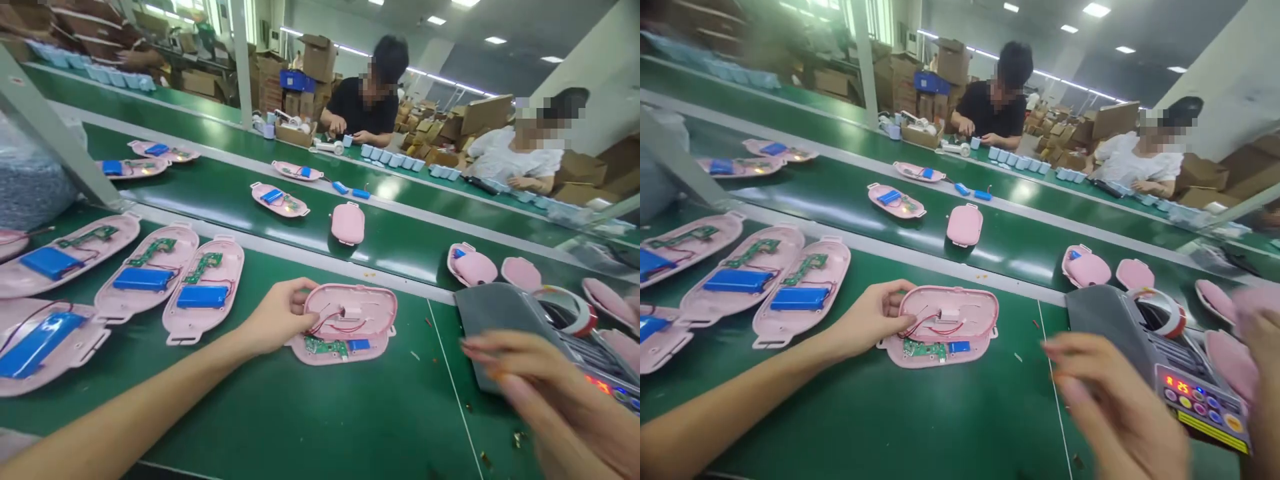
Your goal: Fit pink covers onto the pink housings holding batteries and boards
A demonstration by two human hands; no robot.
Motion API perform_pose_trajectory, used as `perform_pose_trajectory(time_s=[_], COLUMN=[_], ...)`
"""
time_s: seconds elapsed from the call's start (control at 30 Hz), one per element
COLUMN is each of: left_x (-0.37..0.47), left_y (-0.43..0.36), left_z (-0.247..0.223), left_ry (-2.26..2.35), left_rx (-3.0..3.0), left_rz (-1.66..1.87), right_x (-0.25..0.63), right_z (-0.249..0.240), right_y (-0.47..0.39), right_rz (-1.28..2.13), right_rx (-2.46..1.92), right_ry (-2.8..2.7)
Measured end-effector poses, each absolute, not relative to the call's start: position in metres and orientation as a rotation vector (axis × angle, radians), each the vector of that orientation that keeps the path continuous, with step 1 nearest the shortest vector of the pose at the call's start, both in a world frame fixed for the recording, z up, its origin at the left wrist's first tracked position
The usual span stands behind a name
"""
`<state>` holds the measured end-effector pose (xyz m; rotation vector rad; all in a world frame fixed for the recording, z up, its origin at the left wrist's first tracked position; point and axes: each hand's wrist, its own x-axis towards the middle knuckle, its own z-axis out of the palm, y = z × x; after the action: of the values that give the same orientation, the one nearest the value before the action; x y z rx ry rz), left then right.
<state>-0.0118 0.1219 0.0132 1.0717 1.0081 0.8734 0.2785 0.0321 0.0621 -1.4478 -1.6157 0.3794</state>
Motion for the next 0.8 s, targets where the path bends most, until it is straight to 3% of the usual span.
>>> perform_pose_trajectory(time_s=[0.1, 0.23, 0.53, 0.63, 0.7, 0.8], left_x=[-0.014, -0.016, -0.016, -0.015, -0.014, -0.014], left_y=[0.123, 0.126, 0.125, 0.124, 0.122, 0.119], left_z=[0.005, -0.006, -0.012, -0.013, -0.013, -0.009], left_ry=[0.920, 0.874, 0.945, 0.962, 0.959, 0.983], left_rx=[1.064, 1.037, 1.155, 1.171, 1.146, 1.186], left_rz=[0.892, 0.921, 0.918, 0.917, 0.916, 0.974], right_x=[0.215, 0.172, 0.164, 0.163, 0.168, 0.180], right_z=[0.079, 0.072, 0.046, 0.046, 0.053, 0.063], right_y=[0.091, 0.143, 0.147, 0.150, 0.156, 0.165], right_rz=[0.350, 0.264, -0.145, -0.220, -0.125, 0.371], right_rx=[-1.196, -1.023, -0.910, -1.147, -1.464, -1.616], right_ry=[-2.364, -2.754, -2.856, -2.717, -2.562, -2.495])
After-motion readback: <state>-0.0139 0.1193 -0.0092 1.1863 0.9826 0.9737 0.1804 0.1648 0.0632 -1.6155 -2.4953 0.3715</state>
